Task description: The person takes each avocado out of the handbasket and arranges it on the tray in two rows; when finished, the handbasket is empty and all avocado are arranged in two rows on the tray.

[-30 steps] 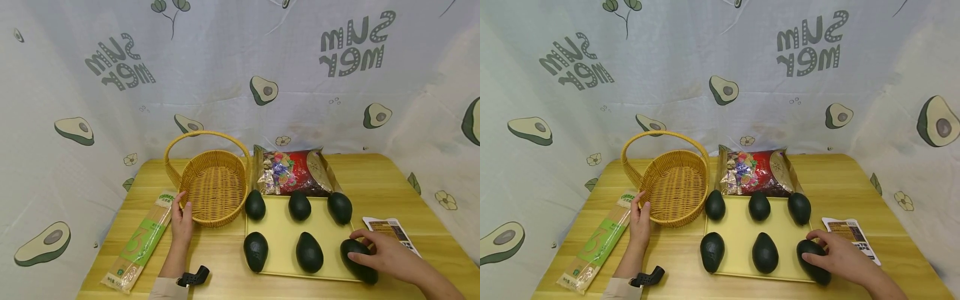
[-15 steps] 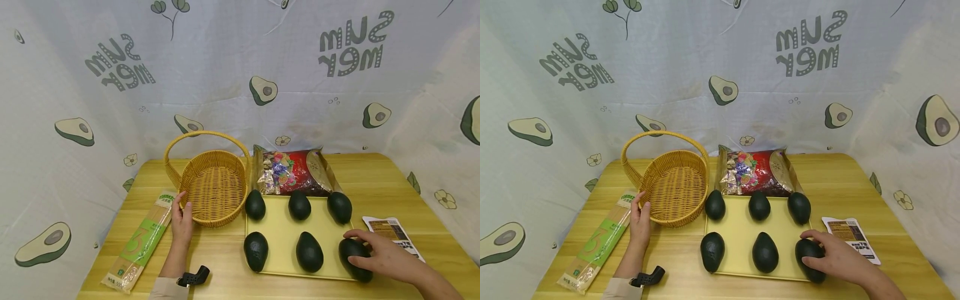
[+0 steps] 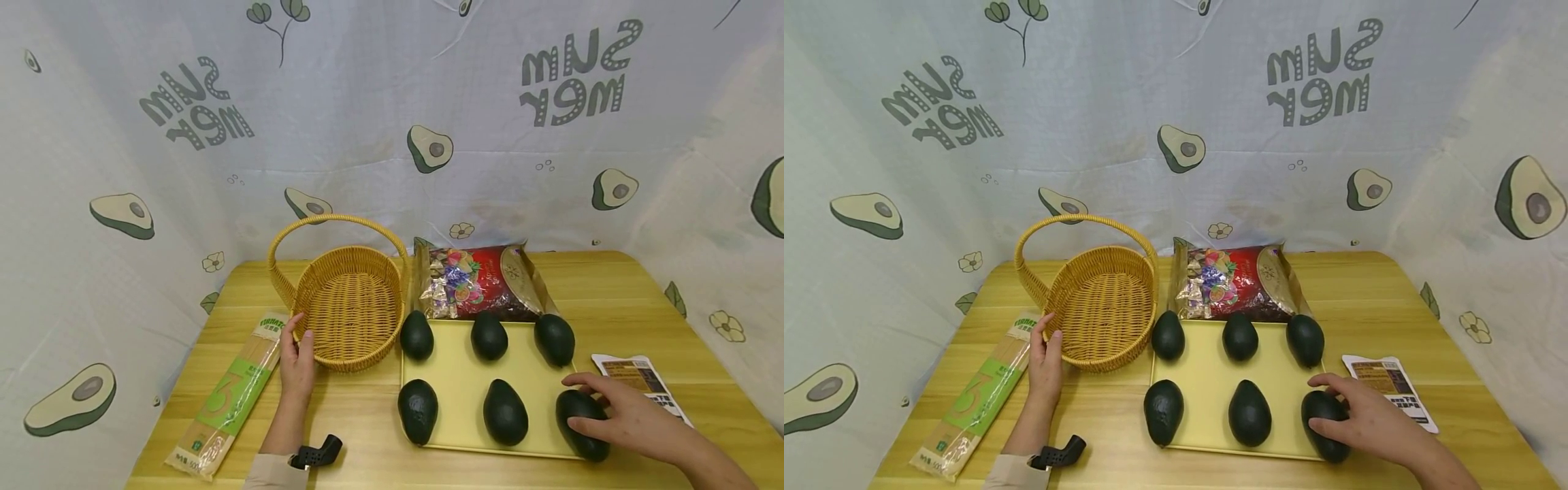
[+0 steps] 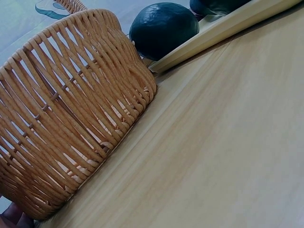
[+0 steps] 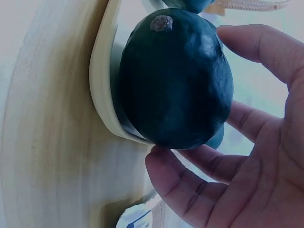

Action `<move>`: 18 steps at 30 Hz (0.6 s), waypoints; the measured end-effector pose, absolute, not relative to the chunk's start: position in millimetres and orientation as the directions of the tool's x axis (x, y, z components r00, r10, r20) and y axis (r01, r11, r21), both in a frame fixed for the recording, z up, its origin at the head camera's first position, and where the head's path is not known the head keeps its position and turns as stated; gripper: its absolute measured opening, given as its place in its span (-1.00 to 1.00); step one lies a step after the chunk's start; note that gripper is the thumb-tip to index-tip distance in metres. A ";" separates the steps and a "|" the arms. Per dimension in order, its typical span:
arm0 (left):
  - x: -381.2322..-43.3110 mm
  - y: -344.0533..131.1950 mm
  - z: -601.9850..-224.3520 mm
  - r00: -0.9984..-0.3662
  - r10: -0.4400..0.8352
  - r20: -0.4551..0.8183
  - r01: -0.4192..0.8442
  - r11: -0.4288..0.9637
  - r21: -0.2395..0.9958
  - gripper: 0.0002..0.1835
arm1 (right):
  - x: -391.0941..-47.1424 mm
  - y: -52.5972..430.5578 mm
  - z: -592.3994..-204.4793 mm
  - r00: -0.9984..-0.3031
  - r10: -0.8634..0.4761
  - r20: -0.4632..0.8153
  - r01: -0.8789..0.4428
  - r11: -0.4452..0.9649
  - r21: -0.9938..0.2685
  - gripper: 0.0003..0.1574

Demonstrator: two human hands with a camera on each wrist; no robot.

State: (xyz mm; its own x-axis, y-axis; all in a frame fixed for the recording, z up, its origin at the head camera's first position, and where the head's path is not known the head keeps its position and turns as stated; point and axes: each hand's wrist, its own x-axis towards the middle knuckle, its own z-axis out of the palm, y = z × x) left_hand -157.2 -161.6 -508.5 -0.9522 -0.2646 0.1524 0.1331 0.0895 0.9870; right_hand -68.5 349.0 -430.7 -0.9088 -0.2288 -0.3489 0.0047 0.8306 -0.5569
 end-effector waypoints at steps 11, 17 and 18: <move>-156.6 -161.4 -506.9 -0.954 -0.274 0.122 0.101 0.089 0.991 -0.51 | -77.1 347.4 -408.0 -0.947 -0.242 -0.213 -0.097 0.845 -0.526 -0.20; -154.4 -159.9 -498.5 -0.922 -0.339 0.185 0.137 0.161 0.978 -0.52 | -98.4 339.1 -379.8 -0.969 -0.214 -0.124 -0.126 0.857 -0.500 -0.23; -153.6 -158.8 -496.0 -0.905 -0.361 0.224 0.156 0.208 0.966 -0.53 | -102.4 338.2 -375.8 -0.971 -0.215 -0.108 -0.132 0.853 -0.505 -0.24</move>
State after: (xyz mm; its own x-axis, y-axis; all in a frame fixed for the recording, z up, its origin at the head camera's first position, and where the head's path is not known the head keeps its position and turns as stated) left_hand -153.6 -158.8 -496.0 -0.9051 -0.3614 0.2238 0.1556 0.2084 0.9656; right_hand -102.4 338.2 -375.8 -0.9707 -0.2145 -0.1082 -0.1323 0.8531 -0.5047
